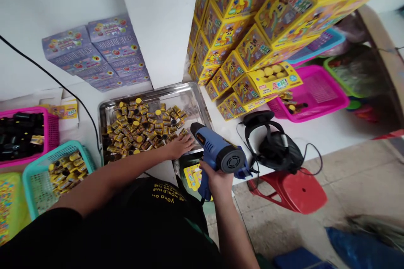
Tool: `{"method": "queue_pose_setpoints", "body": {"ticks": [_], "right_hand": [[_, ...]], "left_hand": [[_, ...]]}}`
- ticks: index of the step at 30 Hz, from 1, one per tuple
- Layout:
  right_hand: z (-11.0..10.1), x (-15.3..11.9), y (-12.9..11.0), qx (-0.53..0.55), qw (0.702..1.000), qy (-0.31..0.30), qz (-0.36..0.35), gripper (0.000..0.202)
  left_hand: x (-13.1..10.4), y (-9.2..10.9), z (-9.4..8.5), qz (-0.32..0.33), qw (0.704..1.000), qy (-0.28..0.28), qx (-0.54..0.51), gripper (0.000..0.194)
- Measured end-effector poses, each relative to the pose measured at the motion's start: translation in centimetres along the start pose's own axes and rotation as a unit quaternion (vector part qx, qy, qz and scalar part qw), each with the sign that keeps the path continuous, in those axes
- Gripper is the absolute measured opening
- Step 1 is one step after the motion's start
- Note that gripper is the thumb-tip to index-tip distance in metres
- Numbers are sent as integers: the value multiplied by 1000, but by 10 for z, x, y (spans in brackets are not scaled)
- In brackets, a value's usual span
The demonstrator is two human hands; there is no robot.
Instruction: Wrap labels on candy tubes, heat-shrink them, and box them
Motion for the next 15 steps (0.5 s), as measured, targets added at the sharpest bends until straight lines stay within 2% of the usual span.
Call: {"method": "queue_pose_setpoints", "body": {"ticks": [3, 6, 8, 11, 13, 15], "right_hand": [[-10, -5, 4, 5, 1000, 26, -3, 42], [-16, -12, 10, 5, 1000, 27, 15, 41], [-12, -15, 13, -9, 999, 8, 35, 40], [3, -16, 13, -45, 997, -50, 41, 37], [19, -16, 10, -73, 992, -98, 25, 36], [36, -19, 3, -103, 985, -135, -23, 33]], "left_hand": [[11, -8, 8, 30, 999, -23, 4, 38], [-2, -24, 9, -3, 998, -69, 13, 30], [-22, -34, 6, -42, 996, -83, 17, 27], [-59, -44, -3, -86, 994, -71, 13, 24], [-84, -49, -10, -117, 992, -49, 15, 23], [-108, -55, -20, -156, 987, -13, 19, 22]]}}
Point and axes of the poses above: each hand's wrist, its own x-axis towards the middle knuckle, its own z-axis out of the palm, y = z × x, the point moved 9 cm from there along x, towards the middle knuckle, and after that the axes turned 12 degrees about z, right-handed, at the moved point
